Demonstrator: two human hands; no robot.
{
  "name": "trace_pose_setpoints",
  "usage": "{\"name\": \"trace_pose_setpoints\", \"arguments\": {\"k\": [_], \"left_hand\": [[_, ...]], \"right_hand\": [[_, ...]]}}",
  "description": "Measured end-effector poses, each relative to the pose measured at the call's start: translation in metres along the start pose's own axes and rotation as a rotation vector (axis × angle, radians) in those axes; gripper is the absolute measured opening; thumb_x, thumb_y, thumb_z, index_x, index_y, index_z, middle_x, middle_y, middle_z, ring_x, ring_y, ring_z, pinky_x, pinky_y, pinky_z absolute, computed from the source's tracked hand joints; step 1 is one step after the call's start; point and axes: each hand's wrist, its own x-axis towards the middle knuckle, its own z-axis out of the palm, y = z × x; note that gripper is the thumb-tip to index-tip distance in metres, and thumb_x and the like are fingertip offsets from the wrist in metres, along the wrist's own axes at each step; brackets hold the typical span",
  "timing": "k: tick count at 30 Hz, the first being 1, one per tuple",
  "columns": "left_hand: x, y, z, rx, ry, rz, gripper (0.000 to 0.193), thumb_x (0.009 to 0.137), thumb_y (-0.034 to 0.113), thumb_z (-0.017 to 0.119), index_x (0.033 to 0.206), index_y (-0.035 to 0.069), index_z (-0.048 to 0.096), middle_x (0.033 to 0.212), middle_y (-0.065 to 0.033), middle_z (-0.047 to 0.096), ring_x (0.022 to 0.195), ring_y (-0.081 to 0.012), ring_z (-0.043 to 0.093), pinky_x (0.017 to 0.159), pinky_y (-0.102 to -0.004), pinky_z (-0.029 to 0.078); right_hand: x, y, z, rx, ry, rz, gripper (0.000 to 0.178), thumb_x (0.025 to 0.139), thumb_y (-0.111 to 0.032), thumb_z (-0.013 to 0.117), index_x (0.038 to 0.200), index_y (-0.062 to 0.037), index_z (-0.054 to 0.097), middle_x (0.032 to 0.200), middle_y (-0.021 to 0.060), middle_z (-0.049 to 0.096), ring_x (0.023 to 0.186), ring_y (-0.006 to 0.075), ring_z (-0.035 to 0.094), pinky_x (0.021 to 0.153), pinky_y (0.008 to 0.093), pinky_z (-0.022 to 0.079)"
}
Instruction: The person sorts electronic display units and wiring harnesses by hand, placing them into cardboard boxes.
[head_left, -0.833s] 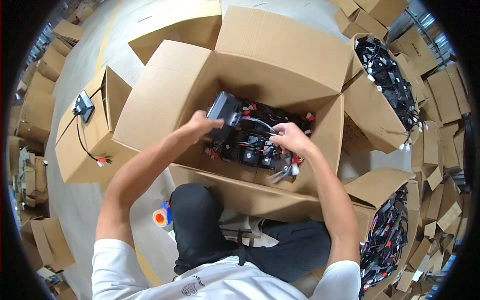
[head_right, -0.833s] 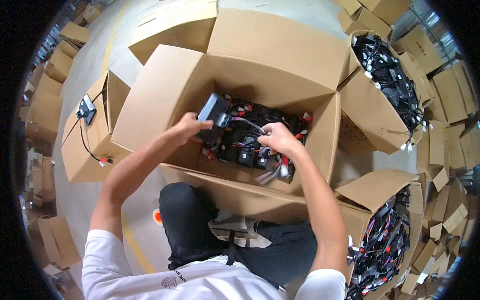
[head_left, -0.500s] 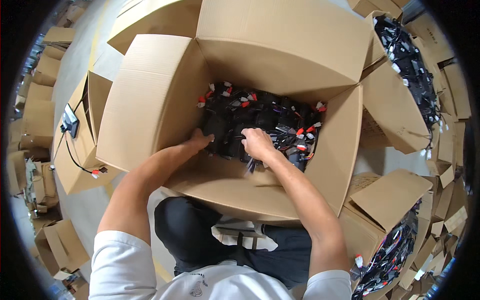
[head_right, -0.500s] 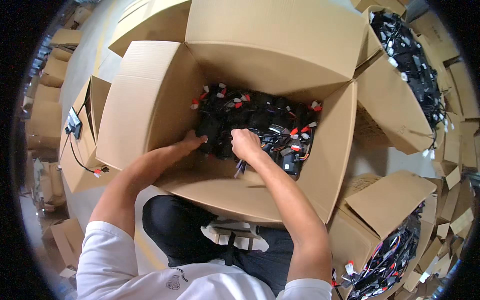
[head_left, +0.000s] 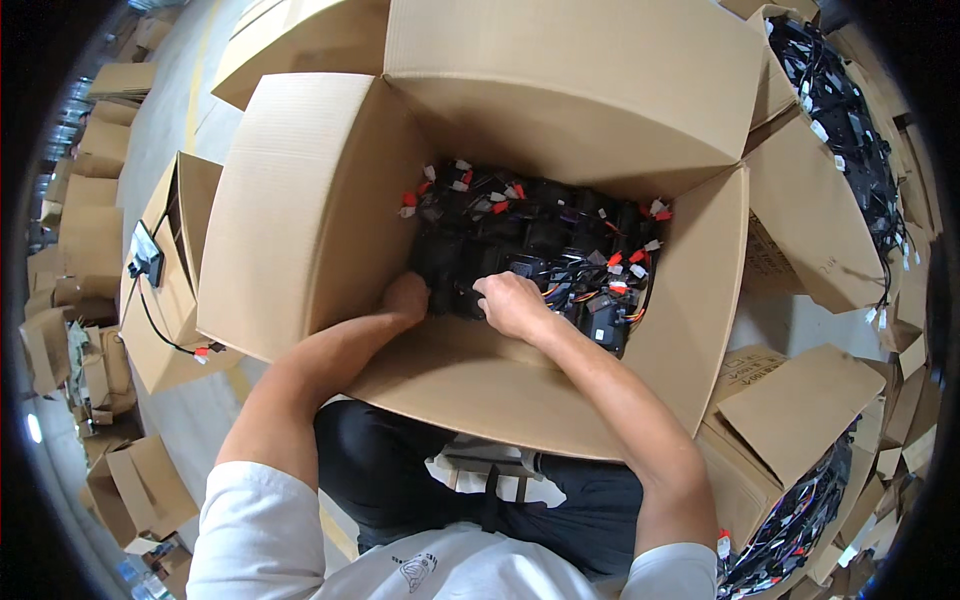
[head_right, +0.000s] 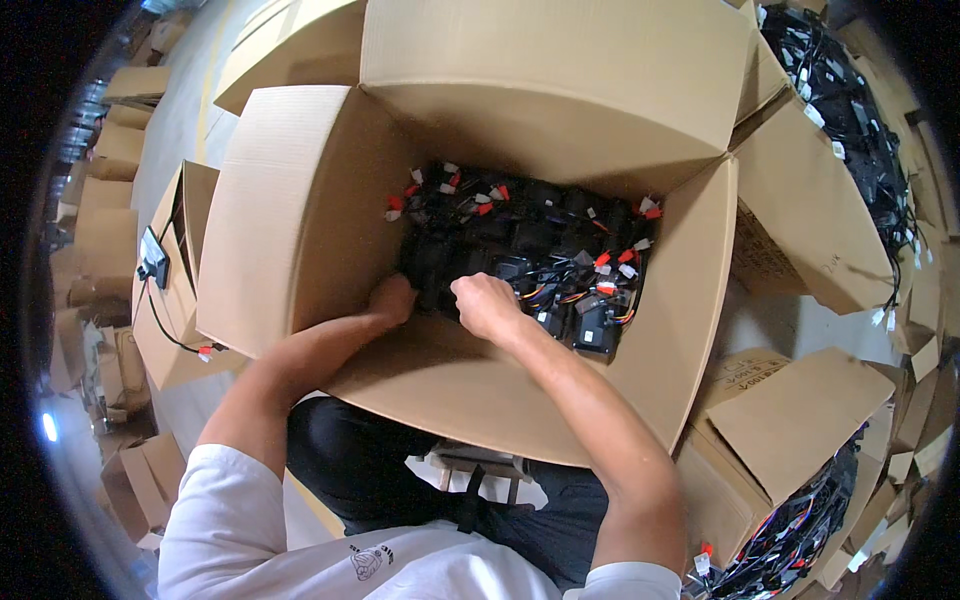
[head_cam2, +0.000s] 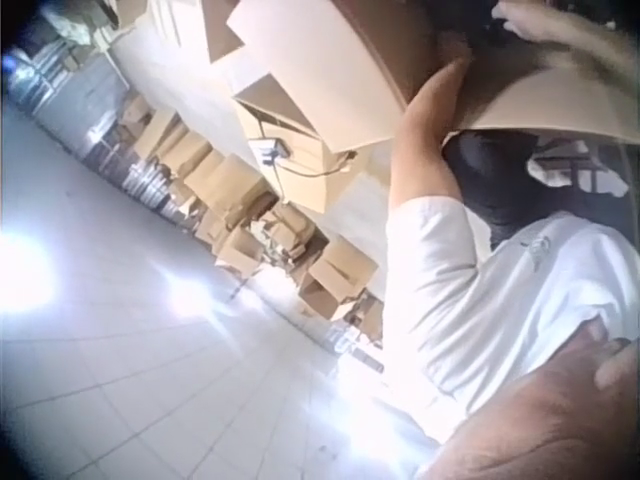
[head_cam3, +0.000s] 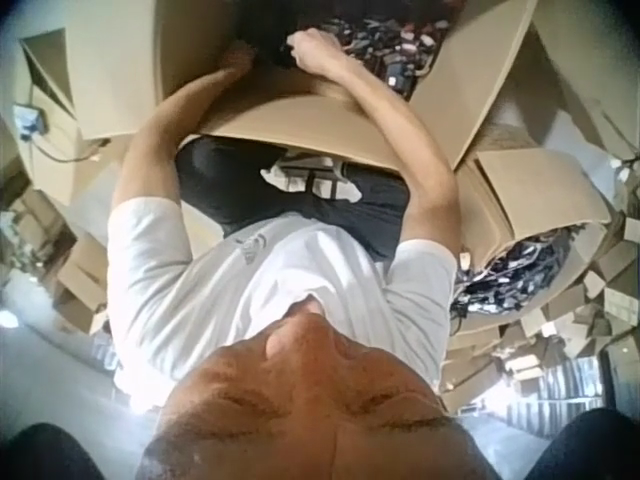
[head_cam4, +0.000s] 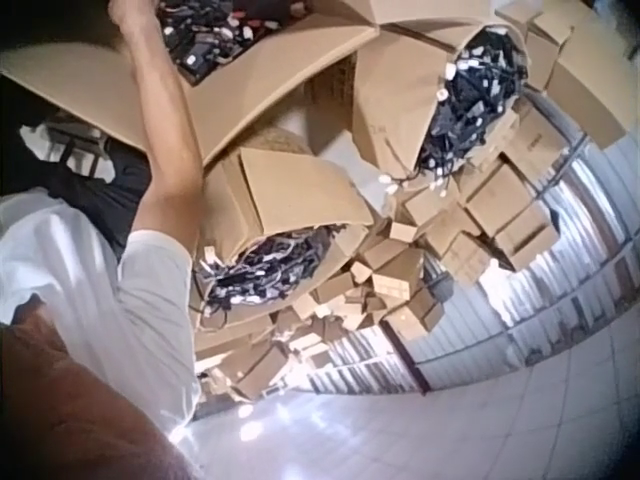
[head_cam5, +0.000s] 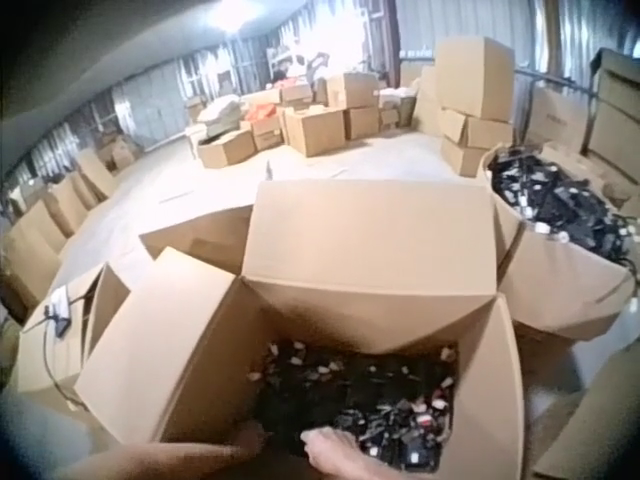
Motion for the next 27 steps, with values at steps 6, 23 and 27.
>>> {"name": "trace_pose_setpoints", "arguments": {"k": [6, 23, 27], "left_hand": [[-0.03, 0.006, 0.01, 0.596, 0.307, 0.325, 0.102, 0.079, 0.041, 0.08, 0.148, -0.011, 0.025, 0.149, -0.0321, 0.034, 0.136, -0.0421, 0.042, 0.109, -0.0494, 0.04], [0.024, -0.05, 0.03, 1.201, 0.782, 0.402, 0.069, 0.1, 0.039, 0.051, 0.15, -0.005, 0.034, 0.155, -0.0259, 0.033, 0.138, -0.0389, 0.042, 0.117, -0.0462, 0.03], [0.043, -0.025, 0.02, -0.458, 0.515, 0.374, 0.045, 0.106, 0.028, 0.031, 0.125, -0.002, 0.058, 0.117, -0.0242, 0.063, 0.11, -0.0366, 0.061, 0.099, -0.0458, 0.044]], "right_hand": [[0.002, 0.002, -0.001, 0.028, 0.036, 0.041, 0.019, 0.086, -0.013, 0.066, 0.101, -0.0026, 0.072, 0.095, 0.0235, 0.071, 0.094, 0.0415, 0.067, 0.084, 0.0521, 0.054], [0.021, 0.048, -0.02, -0.521, 0.39, -0.196, 0.007, 0.081, -0.009, 0.059, 0.077, -0.0087, 0.066, 0.081, 0.0119, 0.066, 0.083, 0.0276, 0.066, 0.076, 0.0398, 0.049], [0.022, 0.044, -0.069, -0.66, 0.791, -0.096, 0.009, 0.079, -0.018, 0.061, 0.073, -0.0116, 0.063, 0.081, 0.0075, 0.061, 0.088, 0.0256, 0.06, 0.081, 0.0416, 0.046]]}}
